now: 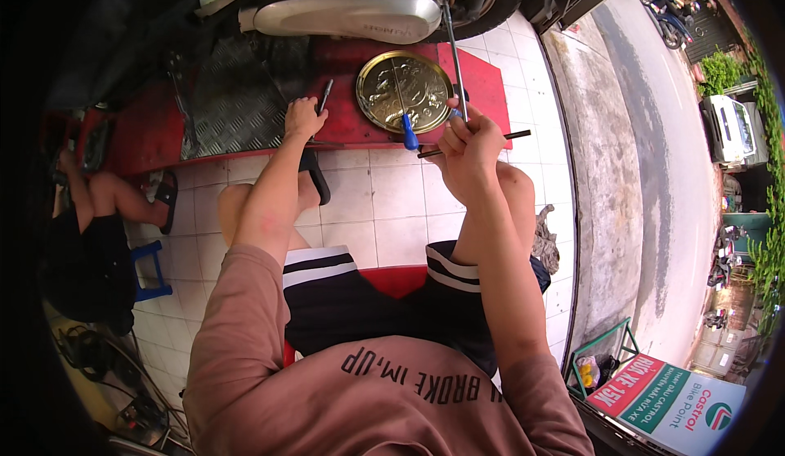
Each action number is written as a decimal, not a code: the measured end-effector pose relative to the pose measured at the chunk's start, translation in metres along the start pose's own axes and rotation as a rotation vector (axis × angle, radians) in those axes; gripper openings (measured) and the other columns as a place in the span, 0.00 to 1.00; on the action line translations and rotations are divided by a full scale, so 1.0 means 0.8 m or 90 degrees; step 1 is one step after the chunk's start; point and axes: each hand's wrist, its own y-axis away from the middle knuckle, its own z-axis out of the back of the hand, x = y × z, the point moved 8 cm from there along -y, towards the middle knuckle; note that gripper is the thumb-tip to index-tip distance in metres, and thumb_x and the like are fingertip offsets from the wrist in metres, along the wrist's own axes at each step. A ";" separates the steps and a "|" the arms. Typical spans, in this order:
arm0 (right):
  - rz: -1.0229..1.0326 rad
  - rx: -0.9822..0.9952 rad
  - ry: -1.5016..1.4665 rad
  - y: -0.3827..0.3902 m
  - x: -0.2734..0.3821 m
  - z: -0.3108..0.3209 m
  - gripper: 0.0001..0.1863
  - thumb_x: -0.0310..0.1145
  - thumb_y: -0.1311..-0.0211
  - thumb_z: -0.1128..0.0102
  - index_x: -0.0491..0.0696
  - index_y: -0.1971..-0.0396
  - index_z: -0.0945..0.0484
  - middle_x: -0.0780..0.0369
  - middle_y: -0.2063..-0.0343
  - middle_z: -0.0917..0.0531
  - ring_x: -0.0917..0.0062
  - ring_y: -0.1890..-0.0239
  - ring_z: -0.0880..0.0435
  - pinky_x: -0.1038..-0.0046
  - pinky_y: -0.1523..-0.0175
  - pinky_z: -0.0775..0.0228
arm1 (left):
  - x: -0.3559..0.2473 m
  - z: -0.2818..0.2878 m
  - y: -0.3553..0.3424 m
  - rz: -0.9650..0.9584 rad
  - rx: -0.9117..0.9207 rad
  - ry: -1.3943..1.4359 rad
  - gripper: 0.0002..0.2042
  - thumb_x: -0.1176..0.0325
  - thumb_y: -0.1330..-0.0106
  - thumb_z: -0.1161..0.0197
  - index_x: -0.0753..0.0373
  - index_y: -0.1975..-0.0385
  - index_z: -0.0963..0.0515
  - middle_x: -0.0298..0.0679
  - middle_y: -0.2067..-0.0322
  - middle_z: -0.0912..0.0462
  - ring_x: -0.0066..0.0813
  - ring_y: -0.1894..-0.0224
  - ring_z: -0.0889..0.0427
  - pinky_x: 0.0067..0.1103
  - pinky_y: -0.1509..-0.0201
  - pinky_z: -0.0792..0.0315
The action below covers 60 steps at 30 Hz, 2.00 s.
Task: The person uses a wrench to loosen and tighten bolts on the underside of a white scooter. They repeatedly adjust the tool and reposition their hands to work on the engine area while seated on a red plastic chair.
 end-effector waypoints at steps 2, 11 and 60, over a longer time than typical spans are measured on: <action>-0.023 -0.016 -0.049 0.000 -0.001 -0.003 0.19 0.26 0.39 0.70 0.36 0.56 0.29 0.72 0.89 0.46 0.86 0.89 0.52 0.80 0.81 0.61 | 0.002 -0.001 -0.004 0.000 0.023 0.015 0.18 0.53 0.41 0.38 0.63 0.61 0.22 0.46 0.61 0.19 0.44 0.53 0.22 0.34 0.43 0.32; 0.096 -0.023 0.197 -0.029 0.008 0.020 0.19 0.24 0.40 0.71 0.36 0.63 0.26 0.71 0.90 0.45 0.87 0.91 0.52 0.78 0.84 0.59 | -0.001 0.003 -0.004 0.012 0.033 0.007 0.19 0.52 0.43 0.36 0.62 0.61 0.21 0.45 0.59 0.19 0.42 0.51 0.22 0.32 0.41 0.32; 0.152 0.226 0.126 -0.042 -0.015 0.034 0.16 0.27 0.42 0.44 0.42 0.53 0.30 0.62 0.64 0.24 0.79 0.64 0.24 0.74 0.63 0.29 | -0.386 0.267 0.083 -0.128 0.230 0.496 0.18 0.55 0.61 0.26 0.66 0.81 0.16 0.50 0.77 0.16 0.41 0.71 0.14 0.27 0.63 0.19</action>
